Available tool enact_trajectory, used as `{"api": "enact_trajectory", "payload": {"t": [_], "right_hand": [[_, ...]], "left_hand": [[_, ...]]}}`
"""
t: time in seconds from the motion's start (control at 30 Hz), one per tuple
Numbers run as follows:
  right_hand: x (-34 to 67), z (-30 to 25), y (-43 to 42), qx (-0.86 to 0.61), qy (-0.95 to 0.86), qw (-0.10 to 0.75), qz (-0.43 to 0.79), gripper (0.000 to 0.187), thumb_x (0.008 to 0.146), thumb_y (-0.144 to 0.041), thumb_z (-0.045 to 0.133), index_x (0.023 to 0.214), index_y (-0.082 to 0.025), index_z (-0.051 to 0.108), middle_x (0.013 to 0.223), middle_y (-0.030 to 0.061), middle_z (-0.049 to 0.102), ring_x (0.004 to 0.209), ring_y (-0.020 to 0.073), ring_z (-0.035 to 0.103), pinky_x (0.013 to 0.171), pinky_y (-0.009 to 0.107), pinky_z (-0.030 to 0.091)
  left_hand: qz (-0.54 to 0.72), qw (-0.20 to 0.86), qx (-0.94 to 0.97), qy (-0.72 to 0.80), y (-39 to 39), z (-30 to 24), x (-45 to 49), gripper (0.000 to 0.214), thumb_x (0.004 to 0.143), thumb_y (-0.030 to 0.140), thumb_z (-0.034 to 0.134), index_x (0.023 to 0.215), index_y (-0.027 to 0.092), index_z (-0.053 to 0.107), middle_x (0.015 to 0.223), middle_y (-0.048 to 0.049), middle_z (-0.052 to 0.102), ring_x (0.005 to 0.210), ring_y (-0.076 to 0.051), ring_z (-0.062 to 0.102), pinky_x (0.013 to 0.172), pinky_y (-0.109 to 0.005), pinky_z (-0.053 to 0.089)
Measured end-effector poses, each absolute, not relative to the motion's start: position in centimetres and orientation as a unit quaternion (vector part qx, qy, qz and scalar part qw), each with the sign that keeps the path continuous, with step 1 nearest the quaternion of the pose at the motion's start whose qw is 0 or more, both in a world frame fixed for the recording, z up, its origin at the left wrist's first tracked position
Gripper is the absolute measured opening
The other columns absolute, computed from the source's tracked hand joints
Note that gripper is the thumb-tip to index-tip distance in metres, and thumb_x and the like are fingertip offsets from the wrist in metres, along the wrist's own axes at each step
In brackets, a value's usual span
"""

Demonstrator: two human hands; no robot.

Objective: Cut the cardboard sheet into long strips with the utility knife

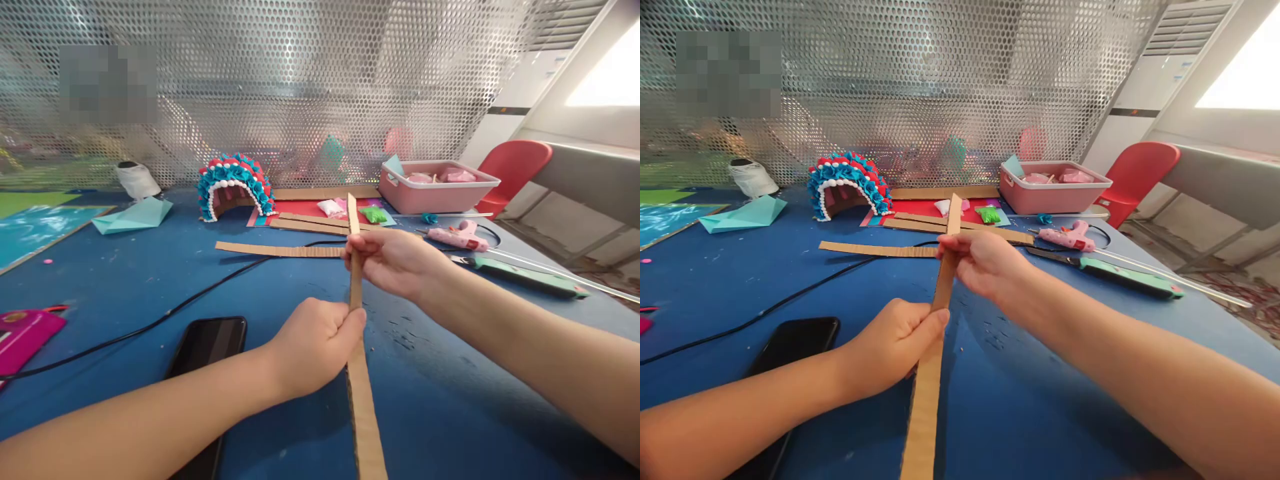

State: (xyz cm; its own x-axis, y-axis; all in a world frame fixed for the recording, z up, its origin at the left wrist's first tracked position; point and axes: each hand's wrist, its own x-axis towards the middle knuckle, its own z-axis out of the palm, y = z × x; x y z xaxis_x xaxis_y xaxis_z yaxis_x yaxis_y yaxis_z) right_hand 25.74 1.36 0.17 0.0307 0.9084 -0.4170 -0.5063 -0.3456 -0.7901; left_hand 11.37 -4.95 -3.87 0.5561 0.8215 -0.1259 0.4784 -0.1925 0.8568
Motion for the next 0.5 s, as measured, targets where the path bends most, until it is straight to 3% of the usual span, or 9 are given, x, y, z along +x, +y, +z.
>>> {"api": "enact_trajectory", "payload": {"t": [0.3,0.37,0.43,0.5], "right_hand": [[29.8,2.6,7.4,-0.454,-0.19,0.664,0.563,0.032,0.076,0.009,0.034,0.068,-0.018,0.049,0.06,-0.0027,0.05,0.052,0.007,0.047,0.053,0.02,0.048],[32.0,4.0,8.4,-0.436,-0.186,0.711,0.519,0.033,0.082,0.006,0.033,0.066,-0.018,0.049,0.057,-0.0049,0.047,0.05,0.0045,0.047,0.053,0.016,0.046],[33.9,5.2,8.4,-0.429,-0.181,0.744,0.479,0.04,0.088,0.001,0.024,0.065,-0.019,0.05,0.055,-0.0054,0.047,0.05,0.0029,0.047,0.052,0.013,0.044],[34.9,5.6,7.2,-0.422,-0.2,0.756,0.459,0.037,0.092,-0.008,0.032,0.066,-0.019,0.056,0.057,-0.0044,0.053,0.056,0.0046,0.053,0.054,0.017,0.044]], "left_hand": [[0.139,0.392,0.813,0.408,-5.1,-3.8,11.2,0.046,0.091,0.04,0.035,0.051,0.019,0.028,0.045,0.0058,0.028,0.043,-0.008,0.026,0.045,-0.025,0.02],[0.128,0.387,0.826,0.389,-5.3,-3.7,11.0,0.046,0.09,0.039,0.036,0.05,0.019,0.029,0.045,0.0057,0.027,0.043,-0.008,0.026,0.046,-0.026,0.02],[0.137,0.428,0.805,0.387,-5.1,-3.7,10.9,0.046,0.091,0.04,0.036,0.05,0.019,0.031,0.044,0.0056,0.029,0.043,-0.008,0.028,0.045,-0.025,0.022],[0.169,0.506,0.744,0.402,-4.4,-3.9,11.0,0.047,0.092,0.043,0.033,0.052,0.02,0.036,0.045,0.0052,0.035,0.043,-0.008,0.033,0.044,-0.023,0.026]]}}
